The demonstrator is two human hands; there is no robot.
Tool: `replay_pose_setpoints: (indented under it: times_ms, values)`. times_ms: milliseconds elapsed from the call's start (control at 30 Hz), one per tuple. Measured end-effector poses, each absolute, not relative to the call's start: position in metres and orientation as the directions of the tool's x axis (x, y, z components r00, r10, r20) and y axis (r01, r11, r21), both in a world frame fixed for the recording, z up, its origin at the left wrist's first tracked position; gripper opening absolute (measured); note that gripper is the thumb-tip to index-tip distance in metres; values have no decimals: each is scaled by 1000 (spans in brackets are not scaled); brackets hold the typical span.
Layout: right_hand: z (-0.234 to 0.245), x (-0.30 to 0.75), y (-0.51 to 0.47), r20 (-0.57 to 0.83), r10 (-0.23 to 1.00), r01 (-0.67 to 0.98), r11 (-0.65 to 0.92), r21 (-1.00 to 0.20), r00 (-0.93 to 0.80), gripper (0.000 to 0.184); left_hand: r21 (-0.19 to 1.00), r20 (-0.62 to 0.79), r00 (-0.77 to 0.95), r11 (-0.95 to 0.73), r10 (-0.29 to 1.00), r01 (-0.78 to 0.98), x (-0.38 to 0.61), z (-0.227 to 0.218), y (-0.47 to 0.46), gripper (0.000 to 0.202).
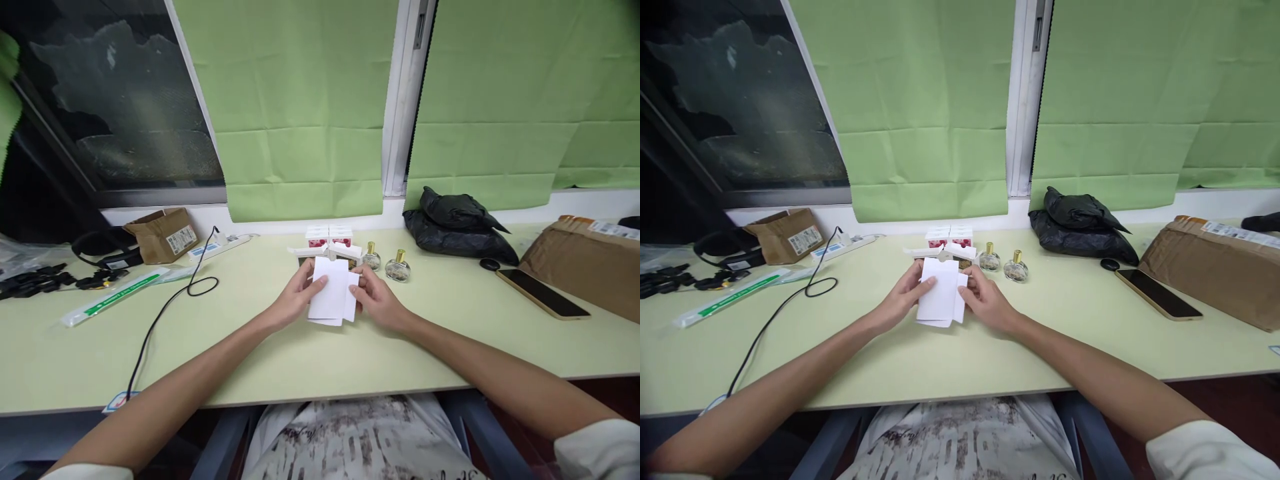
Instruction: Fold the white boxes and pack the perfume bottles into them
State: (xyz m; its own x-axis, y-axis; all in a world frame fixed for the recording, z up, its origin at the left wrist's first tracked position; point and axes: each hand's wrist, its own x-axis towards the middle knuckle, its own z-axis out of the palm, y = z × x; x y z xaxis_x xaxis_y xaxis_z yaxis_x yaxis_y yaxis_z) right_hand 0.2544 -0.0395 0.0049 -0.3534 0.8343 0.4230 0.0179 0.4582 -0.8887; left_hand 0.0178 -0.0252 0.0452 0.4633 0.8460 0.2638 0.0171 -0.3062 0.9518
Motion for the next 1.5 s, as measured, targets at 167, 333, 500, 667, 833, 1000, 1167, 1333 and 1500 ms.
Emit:
replay_pose_setpoints:
  times_ms: [167,333,500,667,833,1000,1167,1333,1500]
  values:
    - [5,258,-33,420,866,4,437,-899,-273,37,986,165,550,-115,819,-125,6,46,-17,48]
    - [16,262,-38,501,799,174,574,-800,-334,27,983,151,571,-62,807,-173,1,52,-18,55]
    - [18,262,-41,488,742,219,627,-747,-459,60,973,180,542,-66,821,-223,3,57,-20,57]
    - [9,261,-33,441,825,212,529,-822,-352,25,964,261,449,-204,855,-172,11,43,-21,56]
    - [7,261,-32,432,860,93,470,-878,-271,30,913,403,349,-398,846,-90,27,21,-28,105]
    - [15,261,-41,487,823,48,521,-852,-291,62,929,354,365,-369,861,-28,31,14,-29,83]
    - [17,263,-39,501,820,32,529,-848,-277,67,920,368,325,-392,871,10,29,12,-27,74]
    - [12,261,-29,465,807,19,505,-863,-364,50,872,424,368,-482,828,80,32,7,-30,67]
    - [10,259,-29,499,796,157,572,-805,-344,37,835,415,471,-532,778,142,32,5,-39,70]
